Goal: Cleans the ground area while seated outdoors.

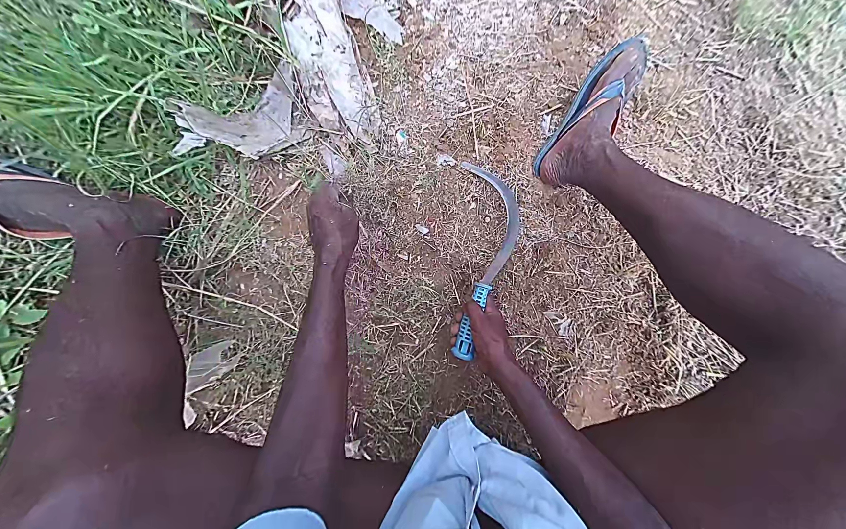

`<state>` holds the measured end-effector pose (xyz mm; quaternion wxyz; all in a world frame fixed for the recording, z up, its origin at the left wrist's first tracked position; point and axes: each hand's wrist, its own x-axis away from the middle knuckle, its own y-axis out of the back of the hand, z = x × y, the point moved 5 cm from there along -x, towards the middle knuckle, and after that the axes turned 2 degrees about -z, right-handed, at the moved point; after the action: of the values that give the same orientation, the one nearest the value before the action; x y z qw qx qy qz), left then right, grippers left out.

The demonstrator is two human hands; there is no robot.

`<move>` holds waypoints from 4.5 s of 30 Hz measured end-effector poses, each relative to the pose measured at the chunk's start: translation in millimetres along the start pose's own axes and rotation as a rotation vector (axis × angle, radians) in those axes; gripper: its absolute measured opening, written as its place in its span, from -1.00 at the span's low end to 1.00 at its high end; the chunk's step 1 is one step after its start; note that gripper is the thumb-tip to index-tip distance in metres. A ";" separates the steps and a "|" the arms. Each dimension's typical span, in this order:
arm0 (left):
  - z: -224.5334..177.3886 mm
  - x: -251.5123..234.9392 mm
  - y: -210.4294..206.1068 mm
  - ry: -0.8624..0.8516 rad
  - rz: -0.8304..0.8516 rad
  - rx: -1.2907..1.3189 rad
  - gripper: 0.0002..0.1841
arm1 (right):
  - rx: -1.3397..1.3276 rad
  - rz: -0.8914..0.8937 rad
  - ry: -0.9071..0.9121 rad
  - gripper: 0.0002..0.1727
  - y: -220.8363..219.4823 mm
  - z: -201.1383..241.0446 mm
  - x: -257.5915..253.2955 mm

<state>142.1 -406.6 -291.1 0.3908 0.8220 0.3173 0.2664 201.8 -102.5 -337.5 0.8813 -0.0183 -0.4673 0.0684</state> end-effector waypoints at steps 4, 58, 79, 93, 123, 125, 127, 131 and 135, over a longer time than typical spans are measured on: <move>27.2 -6.8 9.9 0.058 -0.004 0.083 -0.57 | 0.037 0.004 -0.020 -0.65 -3.3 -0.5 0.0; -75.6 -69.3 -85.8 -0.311 0.239 -0.286 -0.67 | -0.043 0.042 -0.035 -0.68 -9.0 -5.5 -4.1; -61.3 -75.2 -65.2 -0.293 0.197 -0.215 -0.66 | -0.155 0.018 0.130 -0.78 -25.0 40.5 5.5; -47.3 -83.4 -53.1 -0.289 0.166 -0.247 -0.64 | -0.144 0.182 0.079 -0.76 -50.0 36.4 -24.9; 8.3 -47.6 -26.3 -0.287 0.152 -0.364 -0.47 | -0.133 0.081 0.023 -0.76 -24.0 10.8 -40.4; 9.7 -45.7 -30.1 -0.256 0.192 -0.405 -0.30 | -0.135 0.081 0.012 -0.76 -22.2 9.7 -41.9; 10.8 -43.7 -32.7 -0.240 0.224 -0.492 -0.17 | -0.128 0.074 0.007 -0.76 -21.2 9.2 -43.2; 18.4 -39.9 -31.7 -0.169 0.276 -0.543 -0.23 | -0.122 0.069 0.010 -0.75 -23.4 10.1 -43.3; 26.6 -37.4 -24.1 -0.141 0.339 -0.589 -0.66 | -0.117 0.073 0.037 -0.72 -22.8 11.5 -38.3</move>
<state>128.3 -434.6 -332.4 0.5824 0.7311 0.0579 0.3505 173.4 -130.8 -360.3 0.8840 -0.0879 -0.4533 0.0729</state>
